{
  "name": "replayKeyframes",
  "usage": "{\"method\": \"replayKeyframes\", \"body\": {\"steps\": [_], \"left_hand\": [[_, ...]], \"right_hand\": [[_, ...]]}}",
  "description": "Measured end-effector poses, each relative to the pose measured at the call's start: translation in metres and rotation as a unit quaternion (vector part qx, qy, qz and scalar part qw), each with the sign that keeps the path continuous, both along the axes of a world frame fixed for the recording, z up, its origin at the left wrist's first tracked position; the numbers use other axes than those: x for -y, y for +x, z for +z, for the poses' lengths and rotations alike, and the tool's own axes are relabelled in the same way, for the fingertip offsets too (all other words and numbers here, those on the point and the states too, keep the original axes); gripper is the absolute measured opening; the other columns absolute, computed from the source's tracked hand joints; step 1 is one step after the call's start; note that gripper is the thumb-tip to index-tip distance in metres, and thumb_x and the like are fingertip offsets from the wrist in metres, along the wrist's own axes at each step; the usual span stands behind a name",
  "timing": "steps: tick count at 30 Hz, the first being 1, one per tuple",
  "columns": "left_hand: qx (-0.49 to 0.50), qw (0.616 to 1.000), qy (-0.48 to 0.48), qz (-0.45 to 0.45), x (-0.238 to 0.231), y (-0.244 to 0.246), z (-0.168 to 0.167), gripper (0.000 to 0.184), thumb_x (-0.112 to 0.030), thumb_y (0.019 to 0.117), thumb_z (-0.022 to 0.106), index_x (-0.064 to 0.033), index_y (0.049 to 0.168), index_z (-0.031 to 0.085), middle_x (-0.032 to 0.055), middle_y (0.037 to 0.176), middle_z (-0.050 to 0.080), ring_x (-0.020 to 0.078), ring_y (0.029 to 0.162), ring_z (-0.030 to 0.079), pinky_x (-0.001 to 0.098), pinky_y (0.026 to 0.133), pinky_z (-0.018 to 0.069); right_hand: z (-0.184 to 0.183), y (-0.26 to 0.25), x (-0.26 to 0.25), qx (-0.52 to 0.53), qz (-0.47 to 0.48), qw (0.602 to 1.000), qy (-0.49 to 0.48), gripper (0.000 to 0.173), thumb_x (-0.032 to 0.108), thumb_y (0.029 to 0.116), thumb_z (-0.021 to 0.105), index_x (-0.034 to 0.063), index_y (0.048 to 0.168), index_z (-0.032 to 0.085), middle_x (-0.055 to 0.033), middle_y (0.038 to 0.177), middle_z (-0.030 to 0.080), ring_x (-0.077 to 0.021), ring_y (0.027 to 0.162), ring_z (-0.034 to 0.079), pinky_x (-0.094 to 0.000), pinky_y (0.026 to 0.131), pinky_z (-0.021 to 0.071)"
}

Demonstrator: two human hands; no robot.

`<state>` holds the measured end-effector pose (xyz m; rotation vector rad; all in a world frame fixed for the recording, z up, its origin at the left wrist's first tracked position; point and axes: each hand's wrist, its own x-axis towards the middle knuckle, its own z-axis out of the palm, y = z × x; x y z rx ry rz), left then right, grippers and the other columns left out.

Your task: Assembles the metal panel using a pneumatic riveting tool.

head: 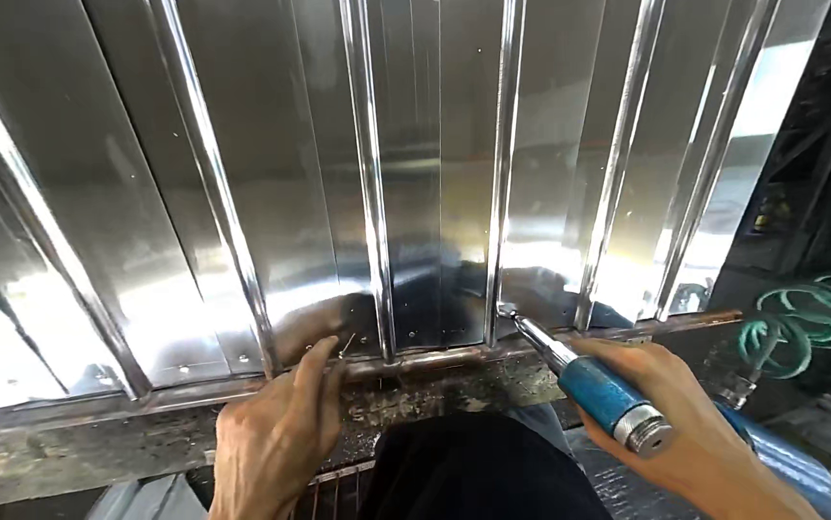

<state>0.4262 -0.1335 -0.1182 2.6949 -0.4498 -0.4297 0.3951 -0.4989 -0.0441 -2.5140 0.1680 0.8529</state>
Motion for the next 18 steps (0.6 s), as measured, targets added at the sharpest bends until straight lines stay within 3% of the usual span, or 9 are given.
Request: {"method": "replayKeyframes", "body": {"steps": [8,11,18], "left_hand": [[-0.036,0.988,0.148,0.015,0.026,0.008,0.007,0.04,-0.04,0.1012,0.049,-0.005,0.095,0.066,0.0065,0.058,0.055,0.0279,0.046,0.058,0.0429,0.039,0.0407],[-0.037,0.985,0.166,-0.008,0.029,0.011,0.009,0.041,-0.036,0.1014,0.048,-0.0049,0.081,0.064,0.0075,0.055,0.053,0.0291,0.044,0.057,0.0426,0.038,0.0402],[-0.011,0.987,0.15,-0.055,0.032,0.016,0.006,0.035,-0.024,0.0984,0.047,-0.0038,0.074,0.061,0.0066,0.052,0.049,0.0276,0.042,0.055,0.0407,0.038,0.0386]], "right_hand": [[0.002,0.012,-0.005,-0.01,0.032,0.999,-0.011,0.03,0.045,0.0734,0.065,0.0259,0.096,0.073,0.0095,0.08,0.068,-0.0079,0.068,0.066,-0.0378,0.055,0.0543],[0.004,0.016,-0.005,-0.014,0.042,0.999,-0.011,0.032,0.045,0.0742,0.063,0.025,0.097,0.074,0.0085,0.08,0.068,-0.0088,0.068,0.066,-0.0383,0.054,0.0536],[-0.002,0.004,-0.004,0.01,0.062,0.997,-0.037,0.034,0.045,0.0729,0.066,0.0232,0.097,0.073,0.004,0.079,0.07,-0.0154,0.068,0.069,-0.0425,0.053,0.0548]]}}
